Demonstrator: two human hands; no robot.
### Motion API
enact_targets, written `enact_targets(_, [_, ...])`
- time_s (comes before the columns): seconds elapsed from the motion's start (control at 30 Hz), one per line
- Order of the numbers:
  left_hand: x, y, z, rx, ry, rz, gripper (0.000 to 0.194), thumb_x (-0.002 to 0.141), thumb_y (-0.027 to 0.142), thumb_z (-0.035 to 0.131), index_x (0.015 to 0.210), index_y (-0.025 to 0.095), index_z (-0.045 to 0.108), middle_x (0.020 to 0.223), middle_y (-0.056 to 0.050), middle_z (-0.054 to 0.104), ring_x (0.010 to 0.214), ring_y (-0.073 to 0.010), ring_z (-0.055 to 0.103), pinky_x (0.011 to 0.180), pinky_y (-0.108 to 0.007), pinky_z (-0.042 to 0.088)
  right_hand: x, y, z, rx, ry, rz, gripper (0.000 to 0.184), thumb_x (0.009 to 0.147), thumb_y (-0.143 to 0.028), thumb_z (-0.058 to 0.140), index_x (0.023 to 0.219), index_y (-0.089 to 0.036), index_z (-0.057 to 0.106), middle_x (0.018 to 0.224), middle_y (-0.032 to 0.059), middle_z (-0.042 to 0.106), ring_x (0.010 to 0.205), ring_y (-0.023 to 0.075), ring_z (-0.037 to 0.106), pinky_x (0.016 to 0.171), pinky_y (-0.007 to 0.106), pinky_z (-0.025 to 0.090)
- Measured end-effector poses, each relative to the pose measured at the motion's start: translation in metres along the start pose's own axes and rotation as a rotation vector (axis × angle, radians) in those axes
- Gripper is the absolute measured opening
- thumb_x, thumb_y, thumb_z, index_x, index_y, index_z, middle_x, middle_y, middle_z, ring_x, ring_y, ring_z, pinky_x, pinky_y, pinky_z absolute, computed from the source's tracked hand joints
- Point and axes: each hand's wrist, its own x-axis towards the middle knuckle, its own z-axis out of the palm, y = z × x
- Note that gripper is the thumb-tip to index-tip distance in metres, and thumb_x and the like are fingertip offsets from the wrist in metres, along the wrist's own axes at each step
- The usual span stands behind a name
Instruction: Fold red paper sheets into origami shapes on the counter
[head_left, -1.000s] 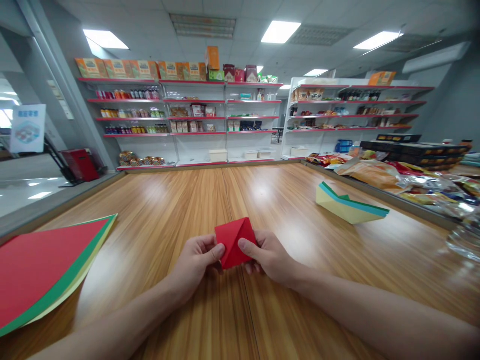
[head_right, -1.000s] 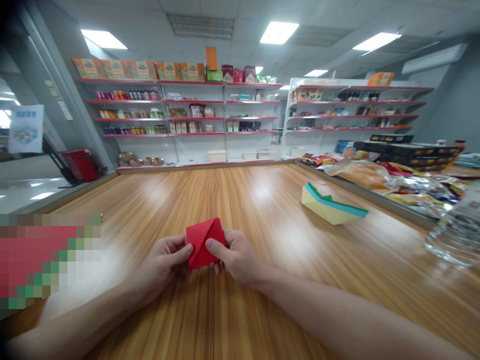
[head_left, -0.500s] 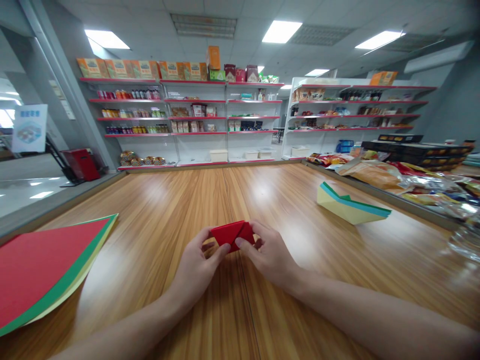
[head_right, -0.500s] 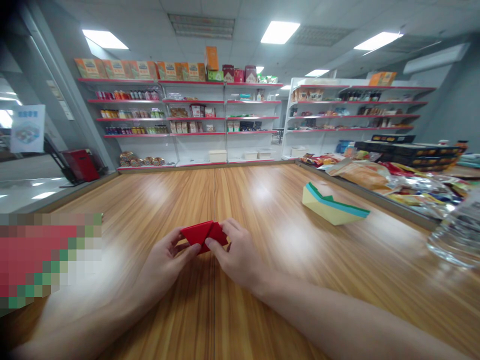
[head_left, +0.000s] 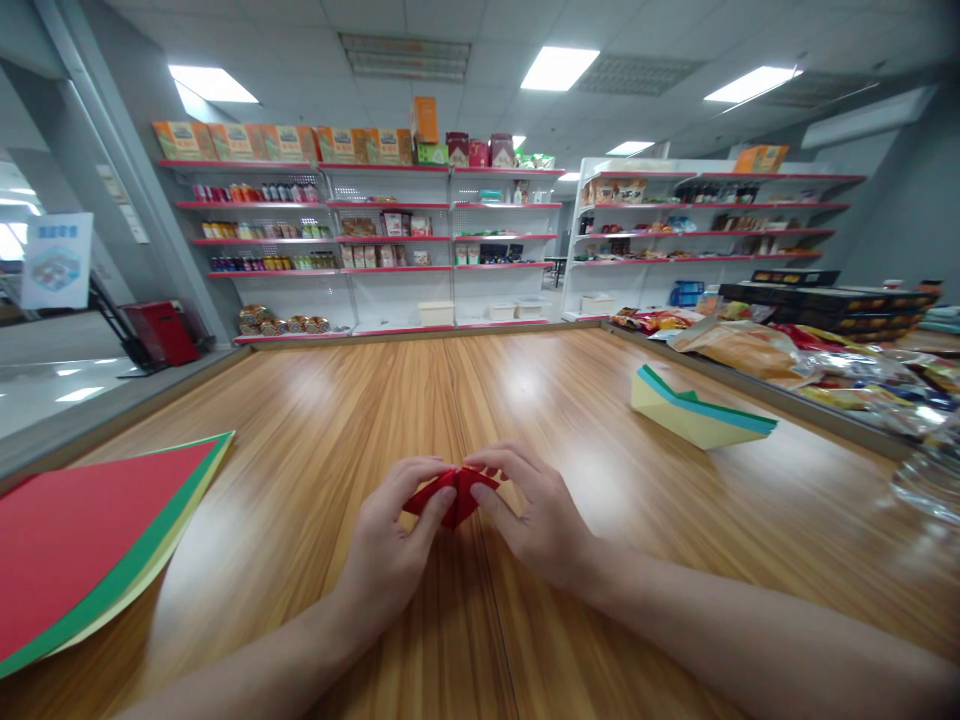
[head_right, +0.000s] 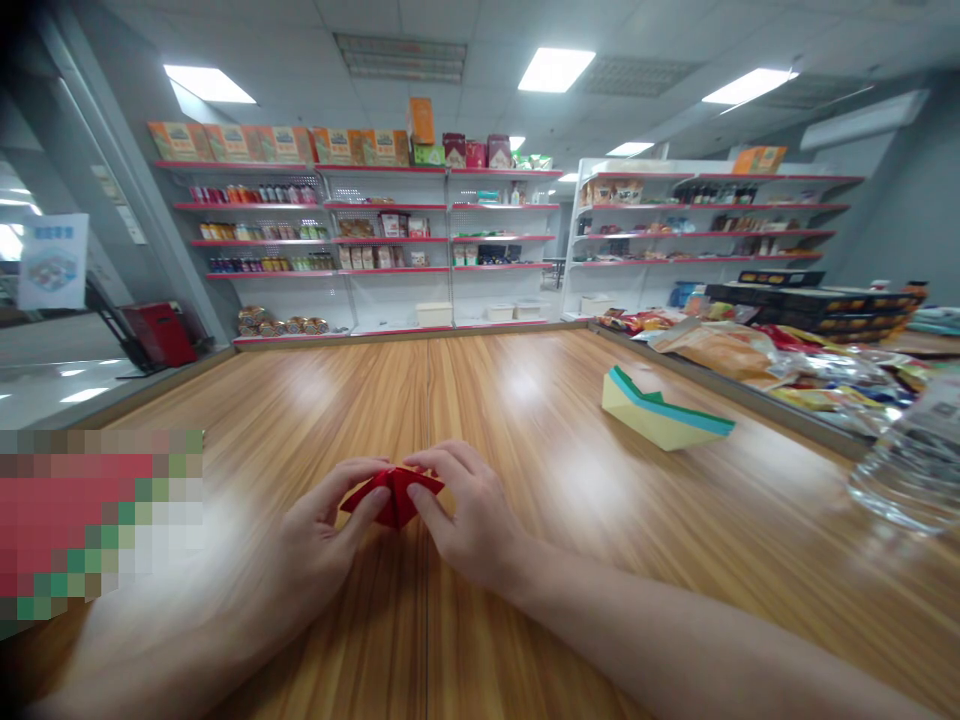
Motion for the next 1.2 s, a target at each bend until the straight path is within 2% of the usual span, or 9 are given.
enact_targets(0.13, [-0.001,0.001,0.001,0.000,-0.022,0.092,0.015,0.089,0.020,0.053,0.102,0.021,0.060,0.103,-0.005,0.061,0.101,-0.0187,0.056,0.088,-0.032,0.047,-0.001,-0.002,-0.001,0.029,-0.013,-0.084,0.023,0.087,-0.014,0.050,0.109,-0.019,0.058,0.096,0.0060,0.061,0.090,0.0165,0.057,0.079,0.031,0.049])
enact_targets(0.27, [-0.003,0.002,0.001,-0.075,-0.052,0.076,0.017,0.090,0.018,0.052,0.105,0.022,0.059,0.098,-0.003,0.062,0.092,-0.0162,0.060,0.079,-0.028,0.050,-0.001,-0.001,0.000,0.042,0.012,-0.121,0.024,0.087,-0.013,0.051,0.109,-0.019,0.059,0.093,0.0057,0.061,0.087,0.0163,0.057,0.076,0.031,0.050])
enact_targets(0.4, [-0.005,0.002,0.003,-0.196,-0.085,0.070,0.020,0.090,0.018,0.052,0.108,0.024,0.057,0.098,-0.002,0.063,0.089,-0.0152,0.062,0.078,-0.027,0.051,-0.001,0.000,0.001,0.062,0.028,-0.174,0.026,0.086,-0.011,0.053,0.110,-0.020,0.058,0.092,0.0058,0.061,0.083,0.0154,0.058,0.072,0.029,0.050])
enact_targets(0.73, [-0.006,0.001,0.003,-0.204,-0.077,-0.002,0.015,0.090,0.021,0.053,0.103,0.024,0.059,0.094,-0.001,0.064,0.086,-0.0145,0.062,0.077,-0.025,0.050,-0.003,-0.002,-0.001,0.054,-0.029,-0.134,0.024,0.085,-0.012,0.052,0.107,-0.020,0.056,0.090,0.0047,0.061,0.080,0.0148,0.057,0.070,0.028,0.048])
enact_targets(0.83, [-0.005,0.001,0.002,-0.218,-0.051,-0.081,0.013,0.089,0.025,0.054,0.102,0.023,0.058,0.094,-0.001,0.065,0.085,-0.0155,0.063,0.075,-0.025,0.050,-0.005,0.000,0.001,0.030,-0.092,-0.040,0.033,0.082,-0.017,0.057,0.115,-0.021,0.051,0.097,0.0047,0.061,0.084,0.0157,0.058,0.075,0.030,0.048])
enact_targets(0.93, [-0.001,0.001,0.002,-0.201,-0.050,-0.183,0.016,0.088,0.031,0.056,0.099,0.020,0.059,0.090,-0.002,0.066,0.082,-0.0170,0.062,0.072,-0.026,0.050,-0.005,0.004,0.004,0.045,-0.147,0.162,0.044,0.080,-0.023,0.061,0.122,-0.019,0.045,0.096,0.0046,0.062,0.080,0.0157,0.059,0.074,0.030,0.048])
enact_targets(1.07, [0.007,-0.005,0.002,-0.160,-0.147,-0.304,0.023,0.084,0.035,0.059,0.096,0.015,0.061,0.082,-0.005,0.066,0.073,-0.0186,0.060,0.065,-0.028,0.048,-0.001,0.013,0.007,0.115,-0.213,0.418,0.018,0.082,-0.029,0.059,0.094,-0.016,0.059,0.079,0.0033,0.063,0.067,0.0146,0.057,0.060,0.026,0.045])
enact_targets(1.13, [0.010,-0.009,0.003,-0.188,-0.155,-0.335,0.025,0.083,0.035,0.061,0.097,0.014,0.062,0.084,-0.006,0.067,0.075,-0.0198,0.061,0.068,-0.030,0.049,0.001,0.017,0.007,0.200,-0.227,0.513,0.017,0.082,-0.031,0.059,0.083,-0.014,0.060,0.072,0.0030,0.062,0.062,0.0135,0.056,0.055,0.025,0.043])
enact_targets(1.2, [0.010,-0.011,0.004,-0.246,-0.160,-0.363,0.028,0.081,0.034,0.064,0.098,0.013,0.062,0.086,-0.008,0.067,0.078,-0.0208,0.062,0.071,-0.031,0.049,0.002,0.018,0.007,0.324,-0.238,0.574,0.019,0.081,-0.032,0.060,0.083,-0.013,0.060,0.071,0.0028,0.061,0.058,0.0121,0.054,0.052,0.024,0.042])
